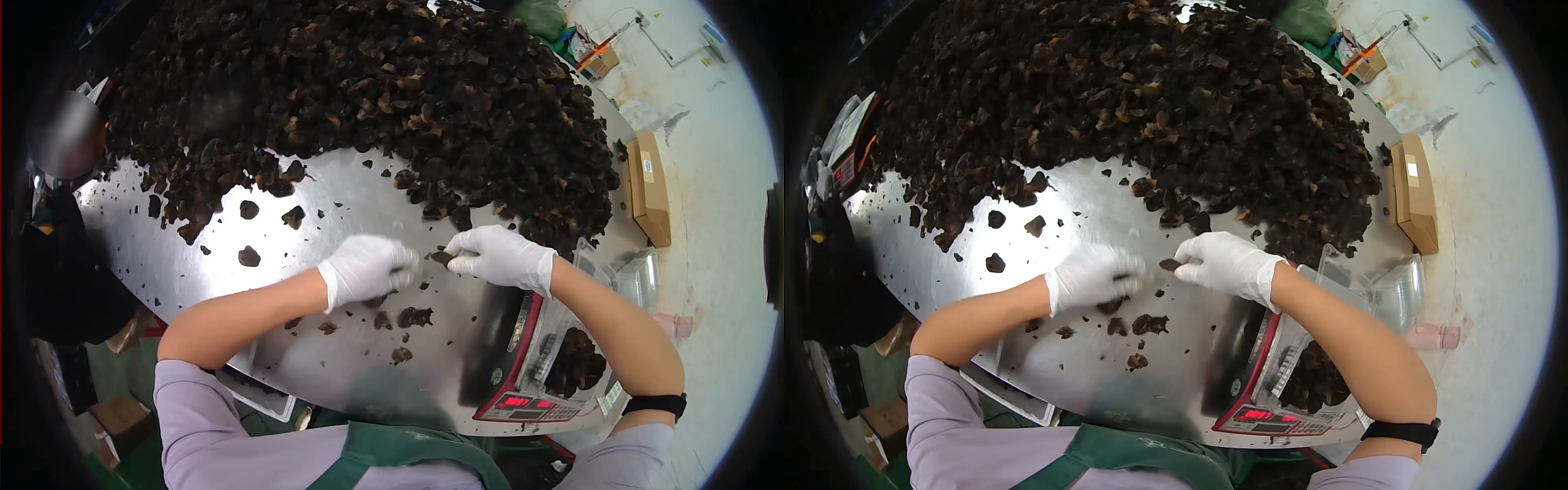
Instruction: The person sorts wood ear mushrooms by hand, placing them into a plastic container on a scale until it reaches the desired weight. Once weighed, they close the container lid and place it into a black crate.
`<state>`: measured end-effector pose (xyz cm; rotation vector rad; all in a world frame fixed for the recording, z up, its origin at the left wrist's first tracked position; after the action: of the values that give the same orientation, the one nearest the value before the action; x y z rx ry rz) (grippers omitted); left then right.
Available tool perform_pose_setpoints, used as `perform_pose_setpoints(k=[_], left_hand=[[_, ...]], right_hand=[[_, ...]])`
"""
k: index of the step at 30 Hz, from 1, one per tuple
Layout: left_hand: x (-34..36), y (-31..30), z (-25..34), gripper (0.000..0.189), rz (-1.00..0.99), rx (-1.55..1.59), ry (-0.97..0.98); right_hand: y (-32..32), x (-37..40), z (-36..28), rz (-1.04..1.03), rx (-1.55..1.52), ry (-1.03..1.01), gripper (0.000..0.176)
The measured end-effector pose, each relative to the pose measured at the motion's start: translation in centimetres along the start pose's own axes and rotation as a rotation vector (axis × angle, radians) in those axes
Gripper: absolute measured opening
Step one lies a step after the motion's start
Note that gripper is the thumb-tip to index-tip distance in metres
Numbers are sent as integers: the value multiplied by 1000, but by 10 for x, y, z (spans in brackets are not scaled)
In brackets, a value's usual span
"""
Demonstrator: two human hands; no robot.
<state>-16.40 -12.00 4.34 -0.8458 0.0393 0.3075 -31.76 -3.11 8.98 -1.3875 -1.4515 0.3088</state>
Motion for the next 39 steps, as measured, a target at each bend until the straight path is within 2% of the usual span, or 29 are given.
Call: perform_pose_setpoints(k=[2, 4, 6, 11, 12, 14, 17, 19, 20, 22, 23, 24, 26, 27, 28, 29, 30, 31, 32, 34, 35, 38, 39], left_hand=[[-11, -26, -16, 21, 326, 15, -31], [-39, -44, -45, 23, 449, 11, -116], [-64, -42, -60, 25, 470, -20, -128], [-90, -4, -80, 24, 305, -185, -119], [-89, -2, -82, 25, 256, -265, -148], [-61, -11, -67, 23, 280, -201, -85], [-19, -24, -67, 15, 222, -107, -158], [0, -29, -74, 6, 196, 501, -391], [1, -34, -74, 17, 215, 707, -440], [-5, -50, -69, 34, 238, 763, -543], [-13, -54, -66, 39, 257, 753, -527], [-23, -51, -63, 39, 254, 756, -521], [-46, -45, -58, 29, 313, 598, -422], [-60, -29, -69, 20, 432, 403, -188], [-69, -21, -67, 20, 430, 406, -185], [-78, -16, -58, 17, 451, 226, -122], [-86, -12, -48, 15, 469, 45, -57], [-92, -7, -43, 13, 390, -84, -71], [-93, -4, -40, 13, 387, -81, -67], [-97, 15, -42, 13, 174, -212, -172], [-92, 13, -25, 16, 28, -270, -160], [-59, 11, 14, 17, -291, 5, -136], [-58, 8, 15, 18, -162, -22, -21]], right_hand=[[0, -3, -13, -44, 89, -162, 35], [-18, -25, -11, 175, 203, -108, 26], [-29, -50, 3, 451, 261, -145, 22], [-10, -77, -36, 492, 520, -321, 23], [0, -86, -34, 465, 567, -320, 22], [10, -93, -26, 491, 601, -350, 21], [15, -51, -37, 290, 279, -422, 13], [2, -17, -41, 232, 154, -369, 13], [-2, -6, -35, 185, 41, -312, 14], [-21, 14, -17, 347, -92, -402, 16], [-31, 19, -6, 361, -130, -411, 14], [-38, 24, 15, 388, -371, -215, 9], [-55, 39, 38, 271, -575, 106, 10], [-66, 52, 37, 315, -591, 172, 10], [-72, 64, 39, 355, -608, 238, 11], [-78, 69, 44, 425, -601, 145, 15], [-80, 77, 49, 425, -600, 149, 15], [-87, 89, 44, 405, -588, 178, 18], [-90, 99, 42, 387, -578, 207, 21], [-90, 112, 39, 380, -543, 206, 19], [-86, 115, 37, 326, -550, 211, 15], [-77, 117, 48, 263, -465, 226, 13], [-79, 111, 44, 279, -281, 115, 15]])
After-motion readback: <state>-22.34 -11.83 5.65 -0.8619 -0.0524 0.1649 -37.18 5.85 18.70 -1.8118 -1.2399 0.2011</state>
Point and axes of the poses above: each hand's wrist, its own x-axis away from the middle knuckle, its own y-axis out of the palm, z = x × y, the point moved 6 cm from there along -x, towards the middle knuckle, and after that the axes turned 10 degrees about z, right-handed, at the moved point
